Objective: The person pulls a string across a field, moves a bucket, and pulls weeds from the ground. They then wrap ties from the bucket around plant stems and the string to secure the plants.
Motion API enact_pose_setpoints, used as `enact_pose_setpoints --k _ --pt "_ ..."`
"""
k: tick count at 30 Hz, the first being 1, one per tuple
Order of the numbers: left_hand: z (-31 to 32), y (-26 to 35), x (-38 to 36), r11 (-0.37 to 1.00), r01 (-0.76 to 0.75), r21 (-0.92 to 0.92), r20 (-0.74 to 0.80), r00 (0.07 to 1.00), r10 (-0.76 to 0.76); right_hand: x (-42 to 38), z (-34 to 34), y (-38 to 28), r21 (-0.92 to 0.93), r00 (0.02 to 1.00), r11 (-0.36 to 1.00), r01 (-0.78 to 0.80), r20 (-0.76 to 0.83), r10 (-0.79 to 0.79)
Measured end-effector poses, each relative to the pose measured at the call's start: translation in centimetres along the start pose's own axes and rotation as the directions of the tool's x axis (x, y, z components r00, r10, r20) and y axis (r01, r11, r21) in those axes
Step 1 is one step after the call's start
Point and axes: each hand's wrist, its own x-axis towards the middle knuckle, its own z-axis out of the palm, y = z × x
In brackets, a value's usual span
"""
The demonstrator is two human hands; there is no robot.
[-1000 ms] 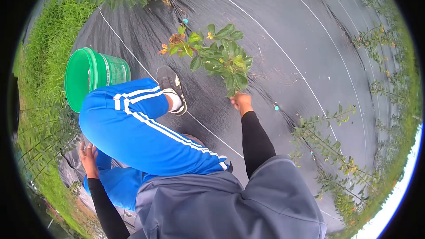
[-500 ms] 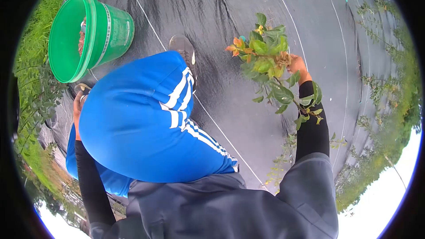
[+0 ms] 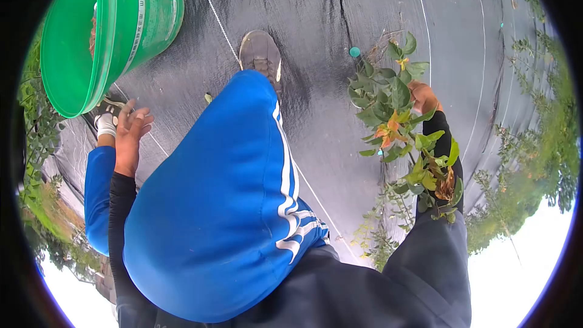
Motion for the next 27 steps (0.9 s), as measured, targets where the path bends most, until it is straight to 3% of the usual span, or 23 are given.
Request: enact_pose_setpoints --k 1,3,7,9,10,11,12,13,14,16,21,25,27 --pt "0.6 -0.7 0.1 1.000 0.017 -0.011 0.022 1.000 -0.017 0.3 0.2 1.1 -0.269 0.995 0.962 0.055 -0.066 -0.075" --pt "1.5 -2.1 0.5 0.997 0.049 -0.053 0.030 0.998 -0.047 1.1 0.0 2.3 -0.531 0.974 0.843 0.084 -0.137 -0.183" --pt "2.4 -2.9 1.1 0.994 0.098 -0.050 0.073 0.993 -0.094 2.6 -1.1 2.0 -0.759 0.907 0.643 0.101 -0.195 -0.374" --pt "2.4 -2.9 1.9 0.995 0.094 -0.037 0.086 0.992 -0.090 3.0 -1.2 1.2 -0.788 0.867 0.602 0.129 -0.205 -0.455" --pt "2.2 -2.9 2.5 0.997 0.075 -0.018 0.101 0.992 -0.073 3.2 -1.5 -0.1 -0.764 0.846 0.619 0.180 -0.201 -0.493" --pt "2.0 -2.7 3.1 0.998 0.056 0.000 0.118 0.991 -0.056 2.8 -2.0 -1.2 -0.494 0.859 0.805 0.329 -0.196 -0.472" --pt "2.0 -2.3 3.6 0.998 0.056 -0.001 0.121 0.991 -0.055 2.2 -2.4 -2.6 -0.158 0.872 0.891 0.426 -0.192 -0.451" --pt "1.9 -1.9 4.1 0.999 0.039 0.014 0.111 0.993 -0.041 1.6 -2.7 -4.4 0.199 0.882 0.861 0.468 -0.173 -0.439" --pt "1.8 -1.6 4.5 0.999 0.024 0.029 0.102 0.994 -0.026 1.0 -3.0 -6.2 0.531 0.891 0.725 0.438 -0.154 -0.426" --pt "1.7 -1.3 5.2 0.999 0.013 0.029 0.091 0.996 -0.015 1.5 -3.8 -9.6 0.583 0.952 0.764 0.276 -0.275 -0.133" --pt "2.1 -1.1 5.1 0.999 0.012 0.039 0.065 0.998 -0.015 1.2 -7.4 -12.8 0.562 0.908 0.767 0.309 -0.416 -0.061" --pt "1.9 -2.0 4.3 0.999 0.027 0.037 0.087 0.996 -0.030 -2.4 -15.3 -9.8 0.497 0.765 0.804 0.327 -0.639 0.083" --pt "1.5 -2.0 3.7 1.000 0.024 0.006 0.104 0.994 -0.024 -7.5 -18.6 -4.4 0.463 0.625 0.849 0.257 -0.749 0.219"
